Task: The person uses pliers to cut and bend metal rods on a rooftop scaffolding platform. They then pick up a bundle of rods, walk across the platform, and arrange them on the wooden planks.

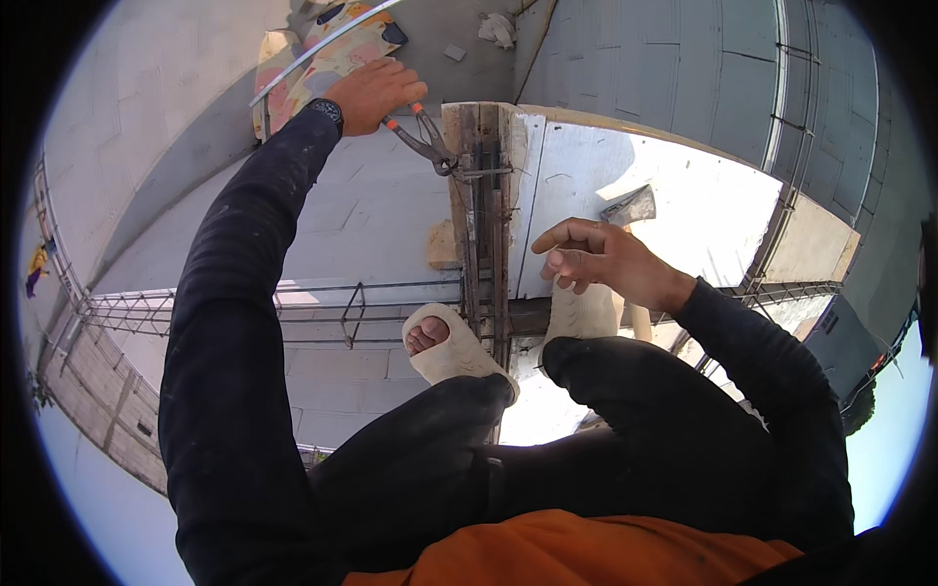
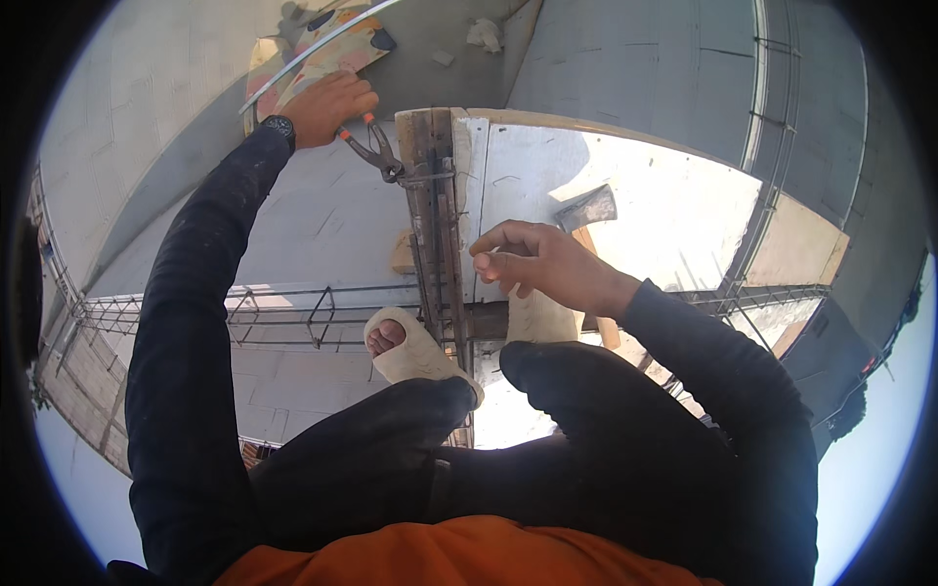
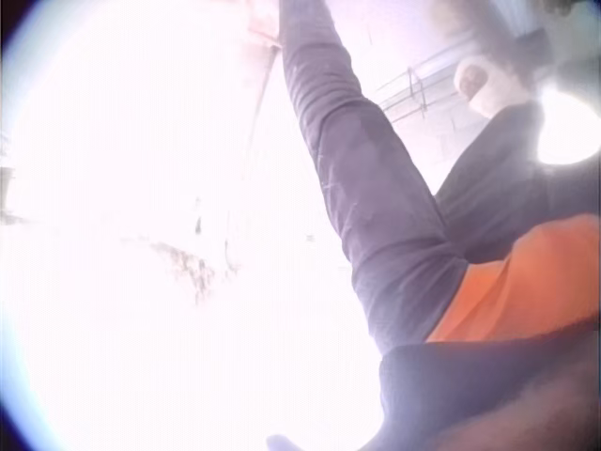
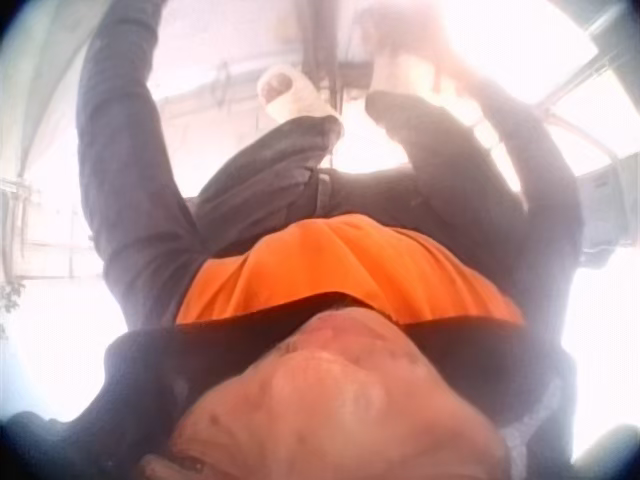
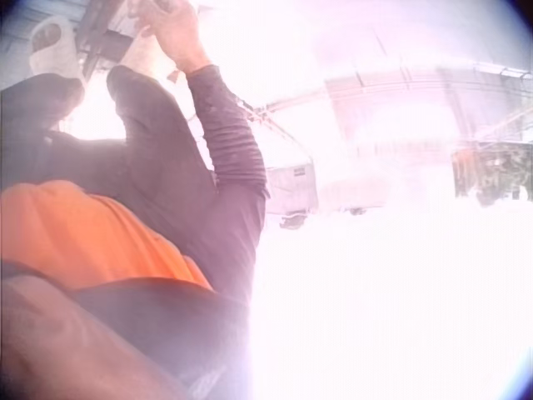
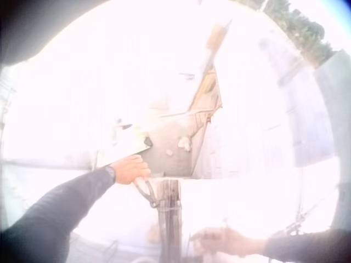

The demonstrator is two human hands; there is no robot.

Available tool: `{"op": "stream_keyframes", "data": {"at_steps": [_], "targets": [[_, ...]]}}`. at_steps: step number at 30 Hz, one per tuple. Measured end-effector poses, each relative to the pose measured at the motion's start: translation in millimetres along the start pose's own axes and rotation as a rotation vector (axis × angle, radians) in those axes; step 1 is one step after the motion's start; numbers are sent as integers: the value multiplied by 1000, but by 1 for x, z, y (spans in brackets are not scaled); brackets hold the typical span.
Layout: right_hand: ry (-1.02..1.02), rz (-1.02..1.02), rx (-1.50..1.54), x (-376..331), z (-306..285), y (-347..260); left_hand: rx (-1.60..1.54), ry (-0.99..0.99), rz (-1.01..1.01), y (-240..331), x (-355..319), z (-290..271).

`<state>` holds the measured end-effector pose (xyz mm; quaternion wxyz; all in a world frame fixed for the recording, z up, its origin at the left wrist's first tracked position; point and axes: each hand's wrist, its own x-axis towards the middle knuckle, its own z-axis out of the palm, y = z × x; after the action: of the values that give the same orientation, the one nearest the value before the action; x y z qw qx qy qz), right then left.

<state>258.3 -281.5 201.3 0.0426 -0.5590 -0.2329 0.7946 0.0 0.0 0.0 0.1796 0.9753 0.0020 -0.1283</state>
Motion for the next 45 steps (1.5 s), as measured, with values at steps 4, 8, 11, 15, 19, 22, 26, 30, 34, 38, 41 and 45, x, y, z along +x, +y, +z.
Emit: {"op": "stream_keyframes", "data": {"at_steps": [4, 8, 11, 15, 19, 22, 26, 30, 34, 38, 41, 45], "targets": [[22, -26, 8, 26, 5, -11, -9, 25, -127, 6, -37, -17], [-87, -13, 87, 43, 28, -5, -35, -57, -290, 41, -75, -34], [-175, 7, 239, 76, 63, -9, -56, -17, -395, 69, -100, -44], [-20, -60, 777, 134, 118, -47, 30, 72, -527, 112, -117, -61], [139, -176, 1382, 185, 151, -87, 73, 105, -601, 145, -117, -80], [171, -203, 1528, 194, 156, -88, 62, 40, -661, 162, -122, -87], [250, -212, 1589, 201, 152, -85, -348, -341, -758, 146, -115, -131], [165, -264, 1626, 206, 161, -79, -1496, -776, -852, 105, -133, -116], [82, -226, 1584, 190, 159, -71, -1912, -641, -971, 136, -144, -95], [232, -321, 1668, 187, 157, -83, -584, -413, -756, 152, -122, -106], [248, -193, 1879, 178, 150, -109, -119, -104, -706, 163, -132, -91], [204, -251, 1809, 196, 151, -90, -161, -70, -724, 186, -128, -104]]}}
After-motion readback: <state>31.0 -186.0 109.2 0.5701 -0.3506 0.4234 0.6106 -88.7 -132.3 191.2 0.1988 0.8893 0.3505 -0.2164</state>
